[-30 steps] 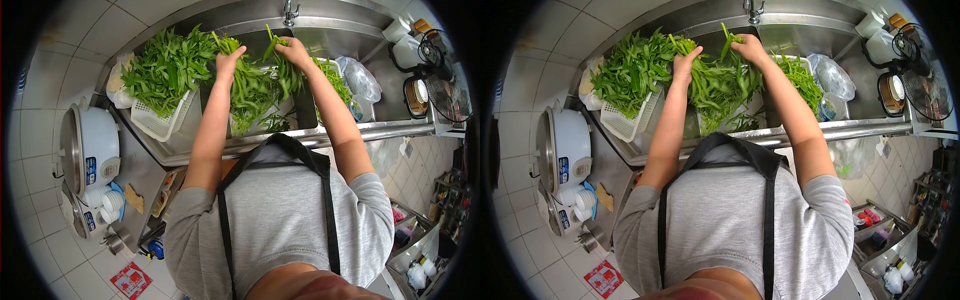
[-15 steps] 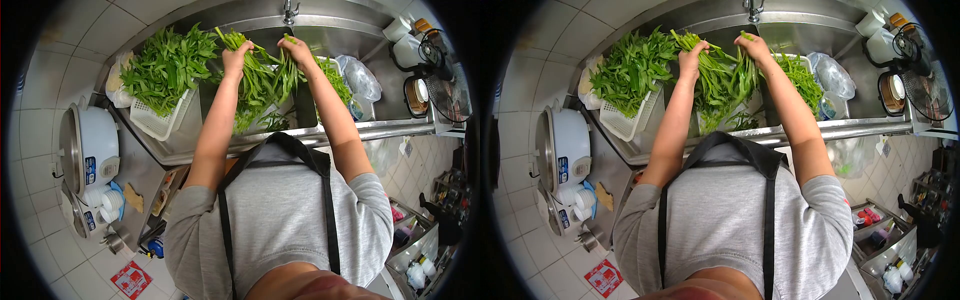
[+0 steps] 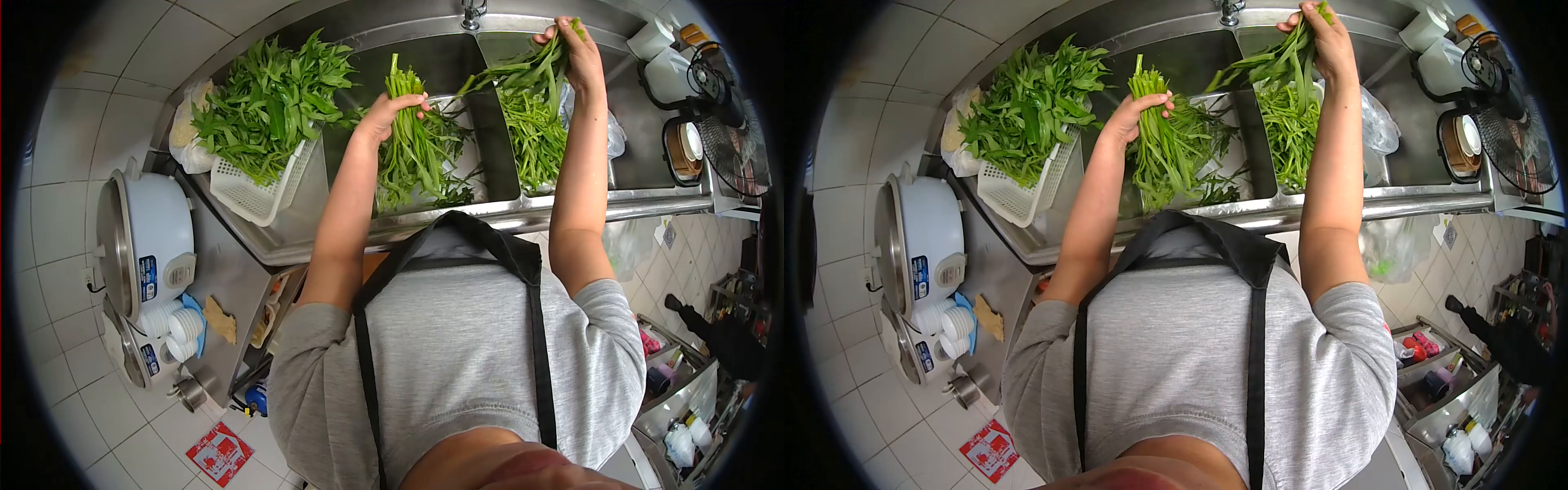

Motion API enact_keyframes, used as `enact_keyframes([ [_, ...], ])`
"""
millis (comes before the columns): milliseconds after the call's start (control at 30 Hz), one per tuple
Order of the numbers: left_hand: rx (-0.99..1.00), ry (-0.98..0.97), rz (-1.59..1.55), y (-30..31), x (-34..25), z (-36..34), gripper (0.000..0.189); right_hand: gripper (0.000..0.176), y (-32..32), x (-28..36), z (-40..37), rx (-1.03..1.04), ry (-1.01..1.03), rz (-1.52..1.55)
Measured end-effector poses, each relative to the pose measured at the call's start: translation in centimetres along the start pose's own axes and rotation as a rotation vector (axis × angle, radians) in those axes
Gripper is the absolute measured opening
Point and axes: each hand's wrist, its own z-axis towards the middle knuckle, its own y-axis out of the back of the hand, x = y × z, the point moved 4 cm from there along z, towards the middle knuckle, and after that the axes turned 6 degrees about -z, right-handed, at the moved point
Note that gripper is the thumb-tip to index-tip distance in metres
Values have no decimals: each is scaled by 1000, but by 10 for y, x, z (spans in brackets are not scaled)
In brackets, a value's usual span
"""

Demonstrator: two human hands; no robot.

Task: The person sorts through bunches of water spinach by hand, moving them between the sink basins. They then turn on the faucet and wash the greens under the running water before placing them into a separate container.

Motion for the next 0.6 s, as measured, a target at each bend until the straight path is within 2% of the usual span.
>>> enact_keyframes([
  [33,1,0,0,0,-1,1,31,15,-18,12,-8,62,70,53],
  [67,-10,11,9,0,-2,2,31,15,-20,12,-7,60,71,52],
  [133,-21,23,18,-2,-4,3,31,17,-30,13,-8,195,93,237],
  [167,-51,35,46,-2,-4,4,31,17,-36,5,-10,178,60,214],
  [200,-82,47,74,-1,-5,5,32,16,-47,2,-15,167,4,9],
  [300,-54,22,-3,-2,-8,6,33,16,-68,-5,-23,296,-43,60],
  [400,1,-1,-58,-6,-11,5,33,17,-71,-4,-25,284,-29,89],
  [533,76,-34,-108,-15,-10,7,32,17,-77,15,-16,329,48,389],
  [600,111,70,-188,-27,2,9,32,16,-80,13,-11,297,49,461],
])
